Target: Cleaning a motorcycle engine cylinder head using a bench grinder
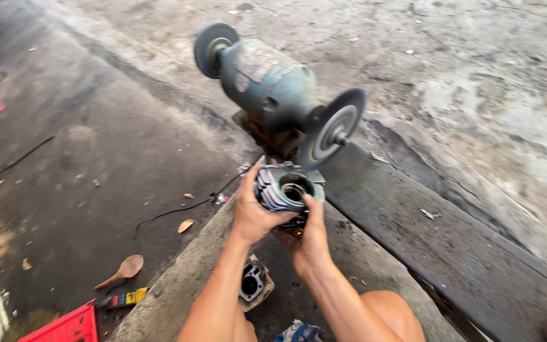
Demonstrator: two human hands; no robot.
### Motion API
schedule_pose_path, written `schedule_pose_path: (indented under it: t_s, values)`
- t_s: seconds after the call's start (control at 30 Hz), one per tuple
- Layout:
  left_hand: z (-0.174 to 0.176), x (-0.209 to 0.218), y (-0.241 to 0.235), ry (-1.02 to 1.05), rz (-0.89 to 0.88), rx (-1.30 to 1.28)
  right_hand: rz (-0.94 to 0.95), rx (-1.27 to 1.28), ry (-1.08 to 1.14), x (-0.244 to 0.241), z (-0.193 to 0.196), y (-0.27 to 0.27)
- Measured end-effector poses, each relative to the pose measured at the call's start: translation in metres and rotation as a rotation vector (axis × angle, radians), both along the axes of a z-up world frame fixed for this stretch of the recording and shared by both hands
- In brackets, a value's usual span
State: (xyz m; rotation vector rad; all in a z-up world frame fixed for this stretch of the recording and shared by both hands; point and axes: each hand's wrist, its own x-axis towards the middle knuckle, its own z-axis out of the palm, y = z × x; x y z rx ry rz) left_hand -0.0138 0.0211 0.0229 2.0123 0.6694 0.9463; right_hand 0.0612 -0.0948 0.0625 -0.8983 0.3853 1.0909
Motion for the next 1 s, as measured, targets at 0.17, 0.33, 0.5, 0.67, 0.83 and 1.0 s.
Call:
schedule_pose_path:
  t_s: [0.17, 0.33, 0.5, 0.67, 0.83, 1.0]
  values:
    - [0.016, -0.004, -0.010, 0.041, -0.025, -0.024, 0.011, 0.014, 0.067, 0.009, -0.034, 0.000]
    - [-0.010, 0.002, -0.011, 0.153, 0.030, 0.059, -0.019, -0.004, 0.061, 0.015, -0.036, -0.004]
    - [-0.022, 0.007, -0.021, 0.010, 0.096, 0.119, -0.038, -0.001, 0.113, 0.011, -0.004, -0.009]
    - [-0.019, 0.019, -0.028, 0.003, 0.114, 0.244, -0.113, 0.027, 0.179, 0.026, -0.035, 0.003]
    - [-0.010, 0.027, -0.034, -0.029, 0.142, 0.386, -0.181, 0.091, 0.221, 0.032, -0.039, 0.010]
    - [-0.006, 0.019, -0.038, -0.034, 0.168, 0.433, -0.180, 0.123, 0.243, 0.027, -0.042, 0.010]
